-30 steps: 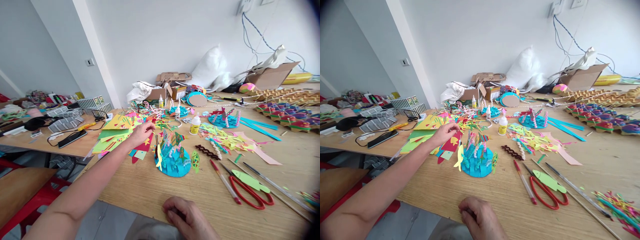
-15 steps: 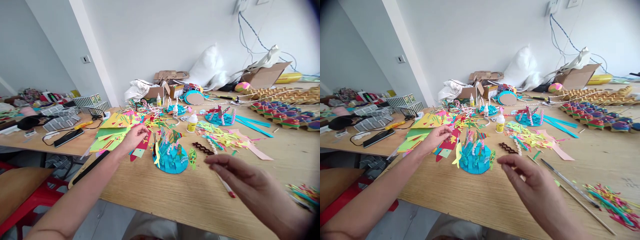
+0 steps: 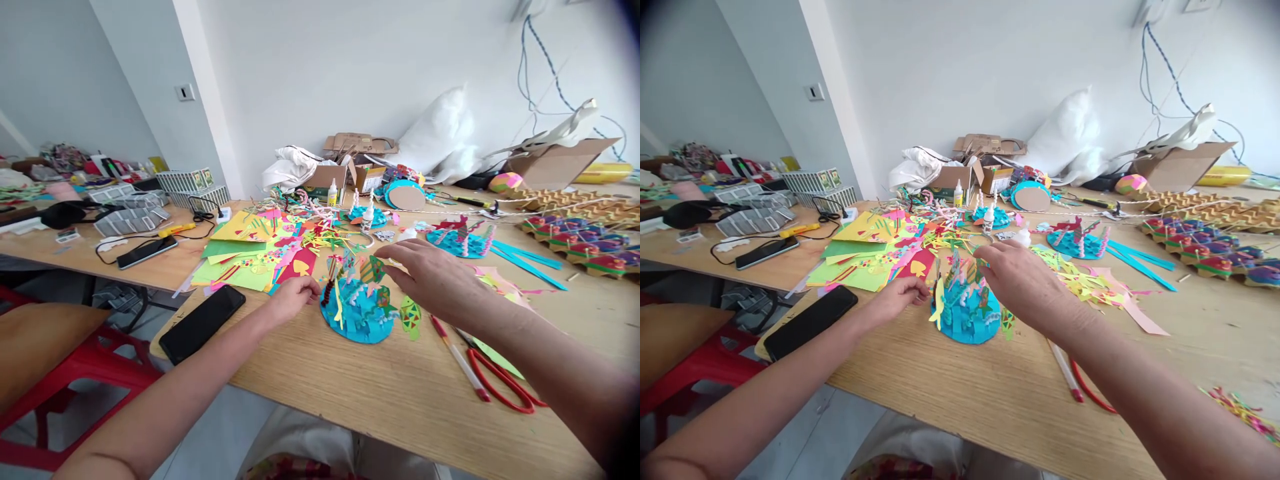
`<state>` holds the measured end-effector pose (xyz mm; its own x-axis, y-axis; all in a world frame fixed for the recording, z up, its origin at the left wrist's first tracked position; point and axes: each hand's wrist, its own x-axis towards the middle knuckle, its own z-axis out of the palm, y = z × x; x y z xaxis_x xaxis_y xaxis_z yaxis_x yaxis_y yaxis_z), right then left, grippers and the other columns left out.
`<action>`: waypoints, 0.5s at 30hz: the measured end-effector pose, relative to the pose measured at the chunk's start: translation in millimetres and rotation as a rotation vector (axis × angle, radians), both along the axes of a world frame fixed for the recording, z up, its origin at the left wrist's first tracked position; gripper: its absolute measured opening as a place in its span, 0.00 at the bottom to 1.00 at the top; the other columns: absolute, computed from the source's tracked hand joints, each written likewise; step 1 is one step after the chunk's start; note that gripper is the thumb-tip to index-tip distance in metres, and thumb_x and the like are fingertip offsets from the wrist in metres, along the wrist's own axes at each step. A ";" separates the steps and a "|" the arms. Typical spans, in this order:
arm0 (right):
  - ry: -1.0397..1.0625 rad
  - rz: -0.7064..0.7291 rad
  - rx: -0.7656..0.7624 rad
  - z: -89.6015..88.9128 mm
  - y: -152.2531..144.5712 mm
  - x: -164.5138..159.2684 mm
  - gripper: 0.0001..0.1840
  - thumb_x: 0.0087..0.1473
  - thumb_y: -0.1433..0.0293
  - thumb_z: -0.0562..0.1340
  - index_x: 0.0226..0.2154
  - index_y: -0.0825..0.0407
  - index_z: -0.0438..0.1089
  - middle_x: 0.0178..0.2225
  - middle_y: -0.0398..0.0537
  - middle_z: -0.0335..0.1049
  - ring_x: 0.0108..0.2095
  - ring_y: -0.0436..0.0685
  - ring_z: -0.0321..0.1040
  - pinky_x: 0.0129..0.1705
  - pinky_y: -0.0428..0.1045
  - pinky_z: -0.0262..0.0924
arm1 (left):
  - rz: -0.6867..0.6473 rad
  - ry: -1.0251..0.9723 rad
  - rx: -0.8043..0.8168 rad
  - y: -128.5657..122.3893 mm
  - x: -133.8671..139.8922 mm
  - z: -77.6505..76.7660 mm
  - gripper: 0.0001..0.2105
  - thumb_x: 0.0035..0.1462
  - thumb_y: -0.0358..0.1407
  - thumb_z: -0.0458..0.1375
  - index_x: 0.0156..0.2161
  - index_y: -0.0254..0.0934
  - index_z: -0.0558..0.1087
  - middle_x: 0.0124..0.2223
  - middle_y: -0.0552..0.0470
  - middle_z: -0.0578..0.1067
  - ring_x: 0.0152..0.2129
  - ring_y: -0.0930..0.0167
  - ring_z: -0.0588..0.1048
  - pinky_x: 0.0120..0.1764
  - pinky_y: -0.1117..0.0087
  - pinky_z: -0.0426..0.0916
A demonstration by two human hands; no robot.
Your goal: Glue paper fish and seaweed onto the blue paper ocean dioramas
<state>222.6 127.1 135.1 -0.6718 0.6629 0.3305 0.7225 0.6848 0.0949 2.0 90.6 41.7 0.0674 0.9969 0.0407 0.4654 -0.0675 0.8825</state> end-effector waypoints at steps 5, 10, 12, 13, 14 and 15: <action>-0.136 -0.044 0.033 -6.4 12.0 -7.7 0.14 0.52 0.72 0.50 0.39 0.54 0.66 0.32 0.52 0.70 0.36 0.58 0.65 0.33 0.50 0.56 | -0.010 0.180 0.151 6.8 -1.3 -12.9 0.12 0.43 0.22 0.47 0.27 0.37 0.71 0.31 0.52 0.74 0.31 0.71 0.70 0.36 0.71 0.63; -0.152 -0.096 -0.029 -8.7 14.8 -12.9 0.15 0.54 0.70 0.48 0.39 0.52 0.67 0.30 0.52 0.70 0.33 0.58 0.66 0.30 0.49 0.55 | 0.030 0.179 0.190 9.3 2.1 -22.8 0.12 0.45 0.22 0.45 0.29 0.36 0.69 0.30 0.52 0.73 0.29 0.72 0.71 0.33 0.73 0.63; -0.130 -0.095 -0.055 -7.6 13.4 -15.3 0.15 0.54 0.70 0.48 0.38 0.52 0.67 0.30 0.51 0.70 0.34 0.58 0.66 0.31 0.49 0.56 | 0.038 0.163 0.200 8.4 2.4 -25.3 0.12 0.45 0.22 0.45 0.29 0.36 0.68 0.30 0.52 0.73 0.29 0.72 0.71 0.33 0.74 0.63; -0.119 -0.091 -0.066 -6.8 12.4 -16.5 0.14 0.54 0.70 0.48 0.37 0.52 0.68 0.31 0.51 0.71 0.35 0.58 0.66 0.32 0.49 0.56 | 0.043 0.155 0.205 7.8 2.3 -26.2 0.12 0.45 0.22 0.45 0.29 0.36 0.68 0.30 0.52 0.73 0.29 0.72 0.71 0.33 0.74 0.63; -0.109 -0.083 -0.077 -5.8 11.1 -17.5 0.14 0.54 0.70 0.48 0.37 0.52 0.68 0.32 0.50 0.71 0.36 0.58 0.66 0.33 0.50 0.57 | 0.048 0.148 0.210 7.2 2.2 -26.9 0.12 0.45 0.22 0.45 0.30 0.36 0.68 0.30 0.52 0.73 0.30 0.72 0.70 0.33 0.74 0.63; -0.099 -0.076 -0.087 -4.8 9.9 -18.3 0.14 0.54 0.71 0.49 0.37 0.52 0.68 0.33 0.50 0.71 0.37 0.58 0.66 0.34 0.50 0.57 | 0.053 0.142 0.215 6.6 2.0 -27.3 0.12 0.45 0.22 0.45 0.30 0.36 0.68 0.30 0.52 0.73 0.30 0.72 0.70 0.33 0.74 0.63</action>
<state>204.4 137.0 130.2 -0.6446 0.7367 0.2044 0.7630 0.6369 0.1106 4.0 97.2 14.4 0.0354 0.9686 0.2461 0.5918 -0.2188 0.7758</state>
